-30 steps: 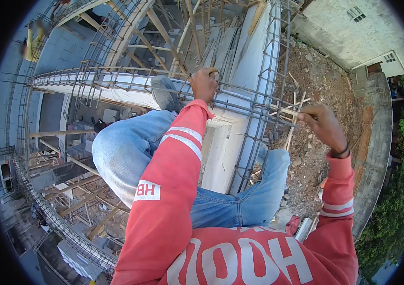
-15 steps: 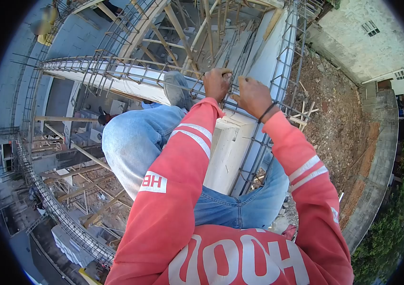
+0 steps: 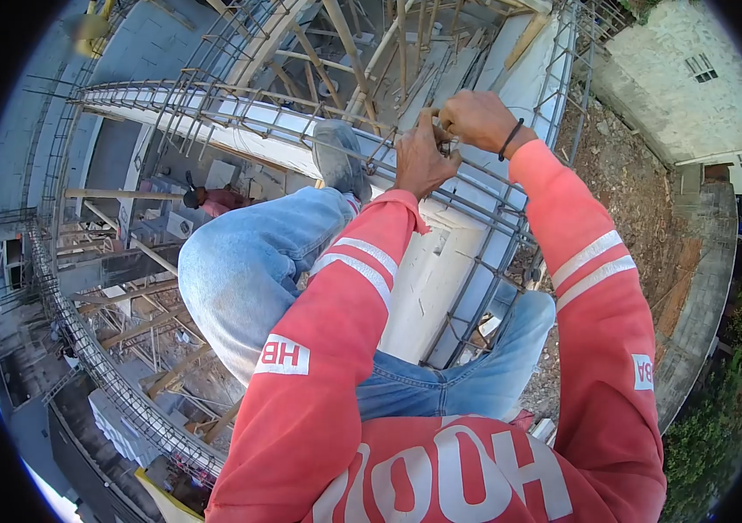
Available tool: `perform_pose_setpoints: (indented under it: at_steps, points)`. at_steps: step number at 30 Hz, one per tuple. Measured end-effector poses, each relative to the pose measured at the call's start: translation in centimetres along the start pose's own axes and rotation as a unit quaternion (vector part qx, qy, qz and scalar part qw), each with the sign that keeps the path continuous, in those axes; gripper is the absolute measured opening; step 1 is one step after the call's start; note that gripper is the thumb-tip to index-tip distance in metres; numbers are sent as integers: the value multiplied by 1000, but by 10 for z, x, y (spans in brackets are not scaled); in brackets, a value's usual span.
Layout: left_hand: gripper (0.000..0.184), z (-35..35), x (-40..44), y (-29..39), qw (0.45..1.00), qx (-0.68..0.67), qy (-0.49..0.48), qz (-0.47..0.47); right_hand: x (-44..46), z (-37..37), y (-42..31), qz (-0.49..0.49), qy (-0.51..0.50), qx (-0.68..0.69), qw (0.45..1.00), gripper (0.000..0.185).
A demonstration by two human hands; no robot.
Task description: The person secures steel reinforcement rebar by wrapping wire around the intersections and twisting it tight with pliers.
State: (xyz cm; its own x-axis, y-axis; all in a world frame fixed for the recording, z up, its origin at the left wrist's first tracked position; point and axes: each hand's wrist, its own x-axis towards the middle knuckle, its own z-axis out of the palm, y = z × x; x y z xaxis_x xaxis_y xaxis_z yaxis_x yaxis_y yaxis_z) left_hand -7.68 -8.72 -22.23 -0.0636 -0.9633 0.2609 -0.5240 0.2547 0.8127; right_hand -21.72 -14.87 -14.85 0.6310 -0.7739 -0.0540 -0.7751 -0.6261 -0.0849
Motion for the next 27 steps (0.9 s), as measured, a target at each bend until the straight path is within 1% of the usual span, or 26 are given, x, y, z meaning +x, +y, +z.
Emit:
perform_pose_setpoints:
  at_steps: [2,3,5,6,8,9,10,11,12,13,14,15,16,17,18,20,21,22,23,24,25,26,27]
  points:
    - [63,1,0,4,1000,-16,13,7,6,0,8,-6,-37,53,998,12]
    - [63,3,0,4,1000,-15,10,8,7,6,19,-5,-36,56,998,12]
    - [65,7,1,3,999,-8,13,-33,6,29,43,-17,-41,196,980,16]
    - [65,7,2,2,999,-7,13,-33,0,44,50,-18,-40,197,979,16]
    - [63,7,1,1,999,31,24,-23,-10,65,58,56,-39,297,953,17]
    - [63,7,0,1,999,30,25,-24,-18,62,53,74,-51,348,933,19]
    - [58,7,1,-1,999,-9,19,-45,-25,62,47,74,-50,347,934,19]
    - [52,6,2,-2,997,-47,12,-65,-30,63,38,118,-18,326,938,19]
    - [52,6,5,-2,997,-46,11,-64,-37,63,27,161,15,304,939,19]
    - [43,6,9,-1,998,-7,13,-64,-44,51,12,186,12,311,932,19]
    - [34,6,12,-1,997,31,17,-65,-49,50,-4,183,14,310,933,19]
    - [34,5,15,1,997,34,23,-65,-53,50,-19,206,37,216,954,17]
    - [27,4,17,3,995,25,3,-93,-53,47,-31,225,61,121,965,15]
    - [22,3,19,6,993,17,-18,-119,-52,42,-39,231,69,88,966,12]
    - [22,5,17,7,993,22,-13,-118,-47,34,-41,226,73,91,967,12]
    - [13,13,4,7,994,16,84,-64,-40,17,-43,207,84,18,975,12]
    - [11,14,-4,8,995,-8,82,-50,-35,13,-41,207,86,20,974,12]
    - [11,13,-6,8,996,-9,80,-49,-27,9,-34,157,80,-4,984,11]
    - [14,13,-8,9,994,32,99,20,-23,7,-27,107,73,-30,991,10]
    - [17,14,-10,9,987,70,117,90,-21,8,-25,112,72,-33,991,10]
    - [17,16,-8,5,987,64,115,92,-17,10,-27,76,71,-51,993,9]
    - [17,17,-1,0,994,97,41,37,-14,13,-30,39,69,-69,994,9]
    - [19,21,0,-4,991,129,-33,-19,-21,5,-44,67,44,-89,993,12]
